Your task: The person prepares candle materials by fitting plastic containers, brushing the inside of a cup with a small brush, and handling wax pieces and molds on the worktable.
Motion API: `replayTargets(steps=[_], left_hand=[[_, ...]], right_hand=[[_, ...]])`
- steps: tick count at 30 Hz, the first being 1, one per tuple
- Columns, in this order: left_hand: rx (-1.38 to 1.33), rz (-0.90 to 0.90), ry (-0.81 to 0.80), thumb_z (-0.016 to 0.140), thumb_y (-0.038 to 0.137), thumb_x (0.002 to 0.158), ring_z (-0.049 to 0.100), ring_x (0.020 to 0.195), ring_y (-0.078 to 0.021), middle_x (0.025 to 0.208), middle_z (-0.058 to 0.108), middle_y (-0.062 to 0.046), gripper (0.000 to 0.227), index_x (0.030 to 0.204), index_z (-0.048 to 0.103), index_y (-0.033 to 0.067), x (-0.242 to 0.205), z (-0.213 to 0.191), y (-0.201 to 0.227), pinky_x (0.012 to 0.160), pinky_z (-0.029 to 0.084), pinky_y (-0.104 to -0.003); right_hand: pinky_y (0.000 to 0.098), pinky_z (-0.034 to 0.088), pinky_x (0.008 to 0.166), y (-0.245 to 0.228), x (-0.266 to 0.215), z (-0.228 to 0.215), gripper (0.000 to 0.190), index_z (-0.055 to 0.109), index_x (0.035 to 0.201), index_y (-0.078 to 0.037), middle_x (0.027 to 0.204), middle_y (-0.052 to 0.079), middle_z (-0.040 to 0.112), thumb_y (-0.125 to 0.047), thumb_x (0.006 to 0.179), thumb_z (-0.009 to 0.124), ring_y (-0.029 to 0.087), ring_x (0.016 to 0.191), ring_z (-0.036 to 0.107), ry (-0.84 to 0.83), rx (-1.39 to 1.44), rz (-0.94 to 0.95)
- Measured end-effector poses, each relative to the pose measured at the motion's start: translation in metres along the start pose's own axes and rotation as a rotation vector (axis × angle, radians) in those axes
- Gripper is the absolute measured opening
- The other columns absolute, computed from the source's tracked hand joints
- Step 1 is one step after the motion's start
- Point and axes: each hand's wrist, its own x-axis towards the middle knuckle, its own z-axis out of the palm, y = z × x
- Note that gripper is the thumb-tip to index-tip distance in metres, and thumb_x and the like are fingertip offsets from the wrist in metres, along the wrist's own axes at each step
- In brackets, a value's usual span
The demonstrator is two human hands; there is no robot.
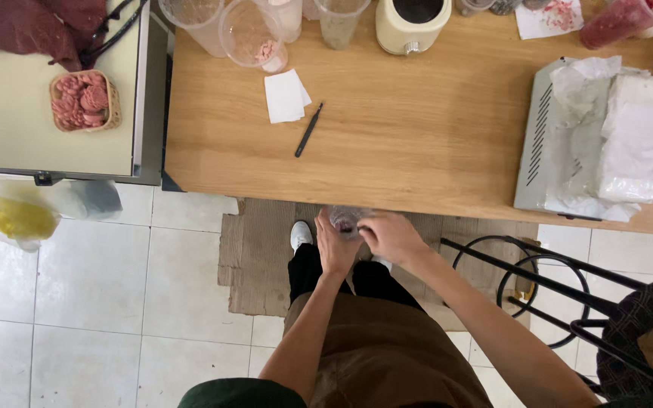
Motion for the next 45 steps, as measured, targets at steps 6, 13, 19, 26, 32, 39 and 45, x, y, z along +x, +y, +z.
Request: replayTargets(steps=[6,13,19,26,32,39,45], left_hand=[[0.033,-0.125,-0.111,0.095,0.019,0.060,0.052,0.119,-0.0430,0.128,0.049,-0.023,0.105,0.142,0.032,0.0018,0.001,0.004,0.003,0.099,0.047,-0.049],[-0.014,-0.013,-0.044,0.095,0.020,0.062,0.052,0.119,-0.0453,0.128,0.050,-0.024,0.105,0.144,0.031,0.0028,0.011,0.005,0.003,0.099,0.048,-0.051],[0.019,-0.120,-0.105,0.094,0.021,0.067,0.052,0.119,-0.0430,0.126,0.049,-0.024,0.103,0.146,0.029,0.0022,0.018,-0.007,-0.006,0.100,0.047,-0.050],[-0.003,-0.046,-0.170,0.095,0.020,0.064,0.053,0.122,-0.0426,0.131,0.049,-0.023,0.098,0.141,0.035,0.0042,0.006,-0.036,-0.007,0.097,0.050,-0.051],[0.016,0.022,-0.235,0.098,0.025,0.062,0.054,0.120,-0.0438,0.131,0.051,-0.024,0.105,0.142,0.033,0.0034,-0.007,-0.077,0.019,0.093,0.049,-0.053],[-0.056,0.036,-0.440,0.097,0.026,0.061,0.058,0.124,-0.0371,0.134,0.056,-0.019,0.103,0.142,0.037,0.0058,0.009,-0.129,0.085,0.098,0.049,-0.048],[-0.120,0.229,-0.477,0.099,0.025,0.059,0.061,0.124,-0.0359,0.133,0.060,-0.024,0.105,0.142,0.038,0.0004,0.049,-0.138,0.128,0.102,0.050,-0.045]], right_hand=[[0.0301,0.040,0.034,0.057,0.033,-0.066,0.024,0.074,0.118,-0.004,0.083,0.015,0.069,-0.018,0.104,0.060,0.016,0.042,0.050,0.292,-0.039,0.474],[0.0305,0.047,0.046,0.072,0.050,-0.043,0.020,0.071,0.111,0.003,0.091,0.020,0.068,-0.009,0.105,0.056,0.018,0.052,0.055,0.239,-0.078,0.413],[0.0387,0.056,0.070,-0.026,-0.006,0.015,0.017,0.073,0.103,0.000,0.087,0.014,0.070,-0.013,0.093,0.067,0.029,0.074,0.066,0.169,0.029,0.070],[0.0387,0.057,0.071,-0.039,-0.028,-0.003,0.022,0.073,0.111,-0.001,0.086,0.013,0.066,-0.009,0.092,0.065,0.028,0.075,0.067,0.073,0.072,0.139],[0.0387,0.054,0.065,-0.069,-0.040,-0.045,0.022,0.076,0.110,-0.007,0.088,0.010,0.070,-0.011,0.090,0.068,0.026,0.070,0.066,0.027,0.239,0.225],[0.0310,0.053,0.063,-0.058,-0.070,-0.085,0.027,0.076,0.119,-0.008,0.085,0.003,0.073,-0.020,0.098,0.065,0.015,0.067,0.061,0.211,0.769,0.596],[0.0250,0.053,0.069,-0.054,-0.068,-0.092,0.030,0.076,0.116,0.000,0.082,0.002,0.070,-0.021,0.102,0.061,0.009,0.074,0.062,0.510,1.280,0.586]])
